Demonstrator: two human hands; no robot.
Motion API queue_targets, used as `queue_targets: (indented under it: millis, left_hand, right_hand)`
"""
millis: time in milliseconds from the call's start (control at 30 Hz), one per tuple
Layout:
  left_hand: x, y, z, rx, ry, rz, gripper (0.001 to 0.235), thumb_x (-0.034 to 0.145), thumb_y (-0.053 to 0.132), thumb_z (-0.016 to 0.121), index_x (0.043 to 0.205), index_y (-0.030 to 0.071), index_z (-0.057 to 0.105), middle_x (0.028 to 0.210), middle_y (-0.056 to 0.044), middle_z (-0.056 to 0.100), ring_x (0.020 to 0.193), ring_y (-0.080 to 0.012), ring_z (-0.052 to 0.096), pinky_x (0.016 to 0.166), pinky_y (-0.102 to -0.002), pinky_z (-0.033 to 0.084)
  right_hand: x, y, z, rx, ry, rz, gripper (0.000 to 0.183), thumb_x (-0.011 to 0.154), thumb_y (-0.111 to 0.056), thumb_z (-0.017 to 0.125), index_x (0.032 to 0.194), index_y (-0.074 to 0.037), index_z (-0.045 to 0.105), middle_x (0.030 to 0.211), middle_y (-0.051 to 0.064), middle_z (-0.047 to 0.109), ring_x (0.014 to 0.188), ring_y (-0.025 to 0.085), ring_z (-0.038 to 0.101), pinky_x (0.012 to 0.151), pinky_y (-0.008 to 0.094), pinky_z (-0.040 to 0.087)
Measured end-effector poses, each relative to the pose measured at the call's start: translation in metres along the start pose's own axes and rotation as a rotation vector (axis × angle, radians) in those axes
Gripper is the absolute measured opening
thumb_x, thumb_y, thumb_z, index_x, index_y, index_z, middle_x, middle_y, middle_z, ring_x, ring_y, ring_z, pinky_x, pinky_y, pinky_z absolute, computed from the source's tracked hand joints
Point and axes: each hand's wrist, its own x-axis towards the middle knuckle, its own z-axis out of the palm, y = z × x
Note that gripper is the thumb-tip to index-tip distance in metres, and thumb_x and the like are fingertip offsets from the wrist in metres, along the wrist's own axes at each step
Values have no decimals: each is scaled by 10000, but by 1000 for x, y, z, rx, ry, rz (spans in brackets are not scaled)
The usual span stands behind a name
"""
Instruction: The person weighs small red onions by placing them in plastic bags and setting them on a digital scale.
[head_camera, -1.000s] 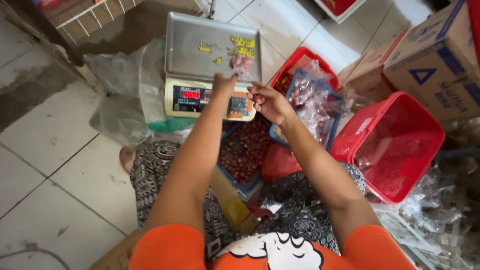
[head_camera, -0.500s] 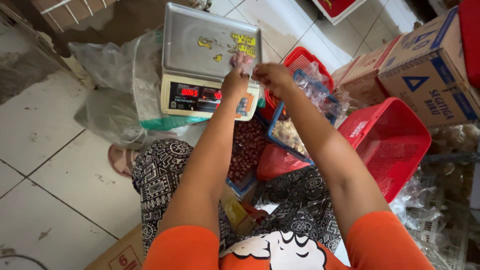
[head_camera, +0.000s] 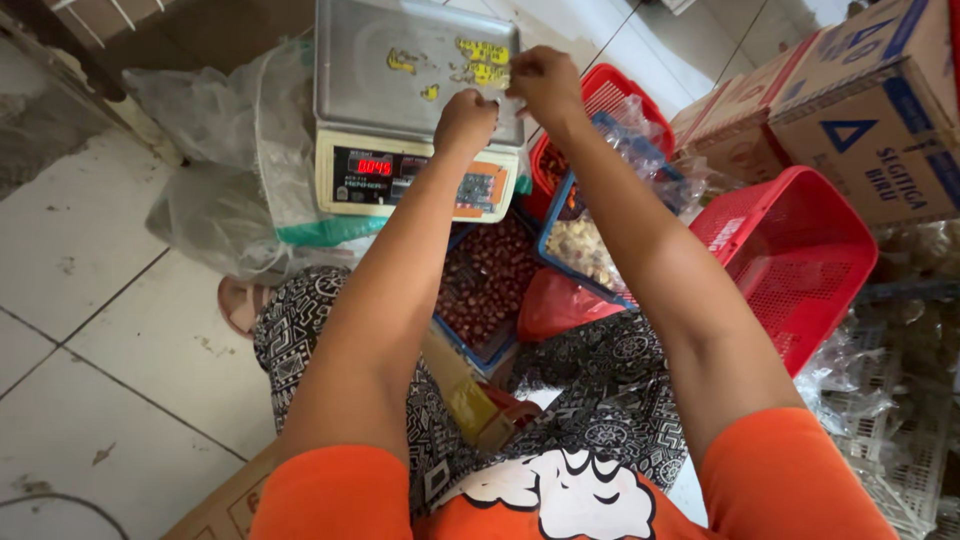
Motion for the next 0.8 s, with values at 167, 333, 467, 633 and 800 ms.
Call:
queue_targets:
  millis: [167,333,467,633,800]
  left_hand:
    - [-8,-18,-10,111,81,-39,464,842,462,712,1037,42,687,954,-155,761,888,-316,737,809,-448,551]
    - [-20,-9,-28,82,120,-82,894,722,566,822,1241,-41,420,1084,-189,717,1005,-297,745,883,-397,575]
    - [-33,-1,-39,110,122,-46,963,703,578,829,1281,-38,368,1192,-258,631,1050,-339,717,893,-419,596]
    - [-51,9,-54,211,240,90,795,827,517,814,1296,9,423,1230,-256,615,1085,-386,678,889,-469,558]
    - [-88,18,-50,640,524,677,458,943,377,737,1245,119,507,1192,-142,656,1070,-355,688,811,-476,537]
  right_hand:
    - [-54,14,-26,356,-37,206,239,931,-83,670,1159,-12,675,1040,86,765,882,145,744,619,247,522]
    - [-127,61,-54,853,-395,311,249,891,92,582,1139,77,607,1164,187,613,1041,245,617,892,365,548]
    - [-158,99,-49,699,-193,592,500,801,51,517,1295,-14,553,1290,192,609,1152,246,648,962,360,533]
    - [-186,120,-32,811,-212,635,431,966,-30,537,1392,7,478,1191,124,644,1045,214,643,878,331,544]
    - [-193,115,-8,668,-208,427,279,1054,-181,560,1288,-48,631,1057,7,645,898,113,586,754,249,496]
